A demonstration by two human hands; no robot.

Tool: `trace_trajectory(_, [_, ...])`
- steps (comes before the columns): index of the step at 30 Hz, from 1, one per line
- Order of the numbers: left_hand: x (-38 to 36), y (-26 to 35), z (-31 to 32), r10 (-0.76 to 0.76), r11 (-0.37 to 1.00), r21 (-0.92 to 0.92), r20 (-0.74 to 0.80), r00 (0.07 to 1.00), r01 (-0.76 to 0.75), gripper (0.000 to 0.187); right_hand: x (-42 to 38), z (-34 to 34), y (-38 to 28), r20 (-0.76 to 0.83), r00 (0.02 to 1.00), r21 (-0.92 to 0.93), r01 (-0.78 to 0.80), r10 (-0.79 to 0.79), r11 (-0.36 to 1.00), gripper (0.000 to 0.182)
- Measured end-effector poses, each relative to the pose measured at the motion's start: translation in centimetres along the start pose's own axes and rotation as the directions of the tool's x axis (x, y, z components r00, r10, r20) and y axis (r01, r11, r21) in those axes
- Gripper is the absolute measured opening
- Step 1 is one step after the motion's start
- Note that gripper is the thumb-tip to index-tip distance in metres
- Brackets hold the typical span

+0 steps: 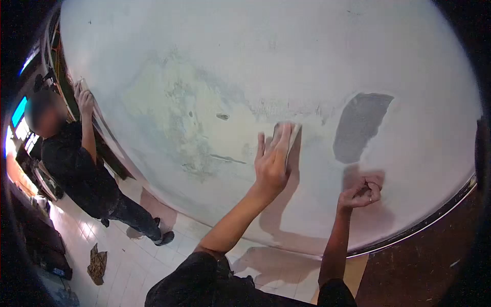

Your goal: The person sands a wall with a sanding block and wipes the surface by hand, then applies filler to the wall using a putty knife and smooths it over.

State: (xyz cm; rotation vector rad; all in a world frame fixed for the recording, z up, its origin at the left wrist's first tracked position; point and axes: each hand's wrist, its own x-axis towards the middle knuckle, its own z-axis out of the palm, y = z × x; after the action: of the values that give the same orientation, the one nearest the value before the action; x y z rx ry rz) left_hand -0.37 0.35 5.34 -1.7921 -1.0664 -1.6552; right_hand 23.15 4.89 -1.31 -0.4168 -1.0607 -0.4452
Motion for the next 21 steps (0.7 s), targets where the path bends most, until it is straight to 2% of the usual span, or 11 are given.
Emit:
trace_trajectory(1, [0.9, 0.5, -0.3, 0.001, 1.000, -0.024, 0.003, 1.000, -0.001, 0.046, -0.6, -0.1, 0.5, -0.022, 0.999, 0.064, -0.042, 0.043, 0.997, 0.015])
trace_trajectory(3, [-0.8, 0.7, -0.9, -0.034, 0.999, 0.036, 0.046, 0.998, 0.032, 0.048, -0.6, -0.7, 1.2, -0.007, 1.000, 0.053, -0.028, 0.028, 0.998, 0.014])
trace_trajectory(5, [-5.9, -0.6, 0.0, -0.069, 0.994, 0.083, 0.042, 0.997, 0.065, 0.046, -0.4, -0.7, 1.4, 0.051, 0.995, -0.100, 0.085, -0.080, 0.991, 0.013])
trace_trajectory(8, [-6.3, -0.2, 0.5, -0.069, 0.995, 0.068, -0.017, 0.997, 0.070, 0.043, -1.1, -1.3, 1.3, 0.051, 0.997, -0.099, -0.049, 0.054, 0.994, 0.014])
trace_trajectory(11, [-2.9, 0.4, 0.5, -0.020, 0.998, 0.053, -0.048, 0.999, 0.022, 0.042, 0.5, -1.2, 0.6, 0.145, 0.986, -0.167, 0.106, -0.082, 0.980, 0.013])
trace_trajectory(14, [-1.8, 1.1, 0.0, -0.030, 0.998, 0.046, -0.033, 0.999, 0.031, 0.042, -0.2, -1.2, 0.5, 0.105, 0.994, -0.158, 0.002, 0.014, 0.987, 0.013])
trace_trajectory(17, [-2.1, 1.1, -0.7, -0.089, 0.996, 0.018, 0.025, 0.996, 0.088, 0.043, 0.5, -0.8, 0.2, 0.137, 0.985, -0.142, 0.120, -0.101, 0.983, 0.015])
trace_trajectory(21, [-6.9, 0.3, 0.4, -0.114, 0.992, 0.052, 0.032, 0.993, 0.113, 0.045, 0.5, -1.1, -0.1, 0.143, 0.986, -0.160, 0.106, -0.083, 0.981, 0.015])
